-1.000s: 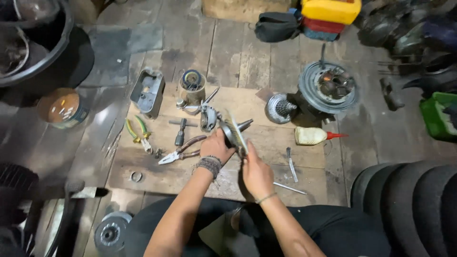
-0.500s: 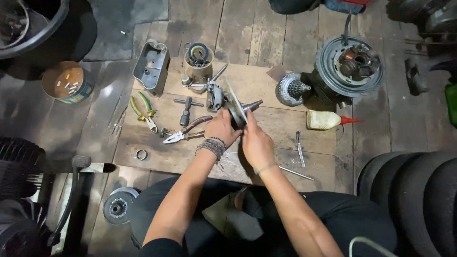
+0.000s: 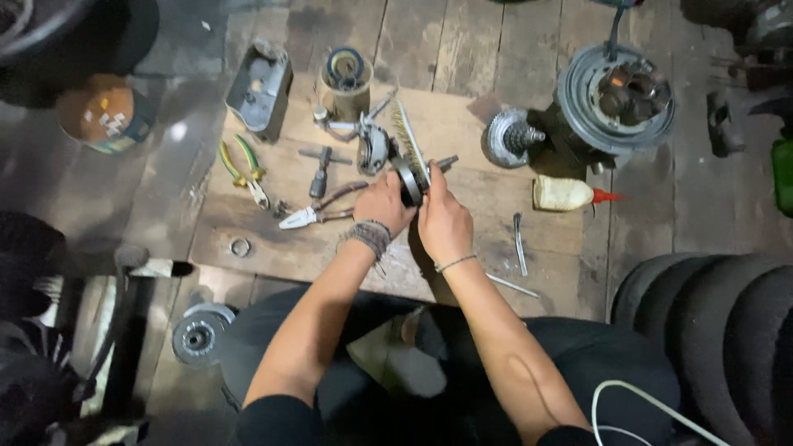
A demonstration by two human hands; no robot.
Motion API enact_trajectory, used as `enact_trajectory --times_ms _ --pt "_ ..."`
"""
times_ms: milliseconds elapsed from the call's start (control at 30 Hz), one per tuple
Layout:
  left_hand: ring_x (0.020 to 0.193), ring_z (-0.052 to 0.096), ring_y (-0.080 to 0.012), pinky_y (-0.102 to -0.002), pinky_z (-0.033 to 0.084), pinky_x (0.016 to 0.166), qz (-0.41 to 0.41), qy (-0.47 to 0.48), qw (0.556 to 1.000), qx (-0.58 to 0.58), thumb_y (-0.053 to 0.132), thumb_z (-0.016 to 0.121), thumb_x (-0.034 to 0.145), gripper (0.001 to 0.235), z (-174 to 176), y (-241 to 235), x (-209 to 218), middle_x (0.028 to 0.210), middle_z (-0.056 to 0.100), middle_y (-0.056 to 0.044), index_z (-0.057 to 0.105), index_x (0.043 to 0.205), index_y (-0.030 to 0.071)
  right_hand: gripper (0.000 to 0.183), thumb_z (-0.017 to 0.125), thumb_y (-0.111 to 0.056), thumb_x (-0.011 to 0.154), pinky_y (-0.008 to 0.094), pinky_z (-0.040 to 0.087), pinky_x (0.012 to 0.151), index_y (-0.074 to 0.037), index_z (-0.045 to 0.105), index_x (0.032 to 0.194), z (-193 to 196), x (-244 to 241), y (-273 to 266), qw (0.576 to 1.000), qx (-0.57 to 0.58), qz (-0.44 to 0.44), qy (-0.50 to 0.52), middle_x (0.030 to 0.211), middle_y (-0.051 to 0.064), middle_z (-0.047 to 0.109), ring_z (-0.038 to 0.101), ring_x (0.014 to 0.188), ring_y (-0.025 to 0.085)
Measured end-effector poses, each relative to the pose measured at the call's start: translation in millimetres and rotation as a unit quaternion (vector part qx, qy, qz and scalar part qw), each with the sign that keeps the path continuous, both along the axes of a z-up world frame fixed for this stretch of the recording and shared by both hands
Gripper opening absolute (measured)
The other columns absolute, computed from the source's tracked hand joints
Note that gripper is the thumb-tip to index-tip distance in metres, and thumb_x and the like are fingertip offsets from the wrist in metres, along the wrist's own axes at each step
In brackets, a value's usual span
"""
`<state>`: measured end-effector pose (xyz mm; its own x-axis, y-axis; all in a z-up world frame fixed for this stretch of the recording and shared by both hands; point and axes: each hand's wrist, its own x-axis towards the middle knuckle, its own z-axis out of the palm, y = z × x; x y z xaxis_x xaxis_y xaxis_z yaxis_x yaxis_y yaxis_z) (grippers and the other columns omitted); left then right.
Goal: Cleaning a motorcycle crankshaft using a wire brush and a scraper to remove rust and debris on a workshop floor.
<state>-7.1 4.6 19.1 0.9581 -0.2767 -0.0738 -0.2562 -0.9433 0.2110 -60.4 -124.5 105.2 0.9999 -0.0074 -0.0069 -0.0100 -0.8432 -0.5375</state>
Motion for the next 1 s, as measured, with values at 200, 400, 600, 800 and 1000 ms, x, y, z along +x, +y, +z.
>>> enact_trajectory --times_ms 200,400,600,800,1000 --pt "0.091 0.07 -0.0319 -0.045 0.059 0.076 0.016 0.008 1.0 0.017 0.057 0.073 0.081 0.059 0.5 -2.8 0.5 0.101 0.064 -0.011 0.047 0.108 0.011 0.053 0.046 -0.02 0.101 0.063 0.055 0.08 -0.019 0.037 0.153 -36.5 -54.4 -15.7 0.998 0.011 -0.057 0.031 0.117 0.029 0.069 0.069 0.095 0.053" --pt "0.088 0.07 -0.0294 -0.042 0.06 0.074 0.002 -0.004 0.999 0.05 0.038 0.072 0.085 0.042 -7.8 -1.5 3.7 0.096 0.062 -0.009 0.046 0.105 0.011 0.06 0.052 -0.01 0.094 0.059 0.059 0.076 -0.014 0.037 0.152 -13.7 15.1 8.4 1.0 -0.001 0.0 -0.027 0.118 0.028 0.07 0.072 0.094 0.048" --pt "0.091 0.07 -0.0331 -0.046 0.06 0.075 0.001 -0.003 1.0 0.026 0.057 0.076 0.078 0.061 1.8 -0.2 0.1 0.1 0.064 -0.011 0.047 0.107 0.01 0.061 0.054 -0.011 0.097 0.061 0.057 0.075 -0.013 0.035 0.155 -4.1 -19.8 4.8 0.999 0.014 -0.026 -0.025 0.113 0.031 0.07 0.07 0.093 0.05" --pt "0.086 0.07 -0.0326 -0.046 0.059 0.07 0.014 -0.029 0.999 0.03 0.062 0.074 0.077 0.065 -1.0 -4.1 -2.2 0.096 0.062 -0.01 0.047 0.106 0.011 0.053 0.052 -0.021 0.099 0.06 0.055 0.076 -0.017 0.043 0.151 -59.9 -51.6 -13.2 0.996 0.03 -0.073 -0.038 0.117 0.028 0.07 0.07 0.094 0.05" --pt "0.082 0.07 -0.0299 -0.044 0.059 0.068 0.011 -0.046 0.998 0.046 0.047 0.075 0.079 0.052 -24.7 -4.0 4.3 0.092 0.063 -0.009 0.046 0.104 0.012 0.056 0.052 -0.014 0.1 0.053 0.061 0.073 -0.014 0.037 0.154 3.4 21.3 4.1 0.999 -0.032 -0.003 -0.029 0.107 0.028 0.072 0.073 0.09 0.045"
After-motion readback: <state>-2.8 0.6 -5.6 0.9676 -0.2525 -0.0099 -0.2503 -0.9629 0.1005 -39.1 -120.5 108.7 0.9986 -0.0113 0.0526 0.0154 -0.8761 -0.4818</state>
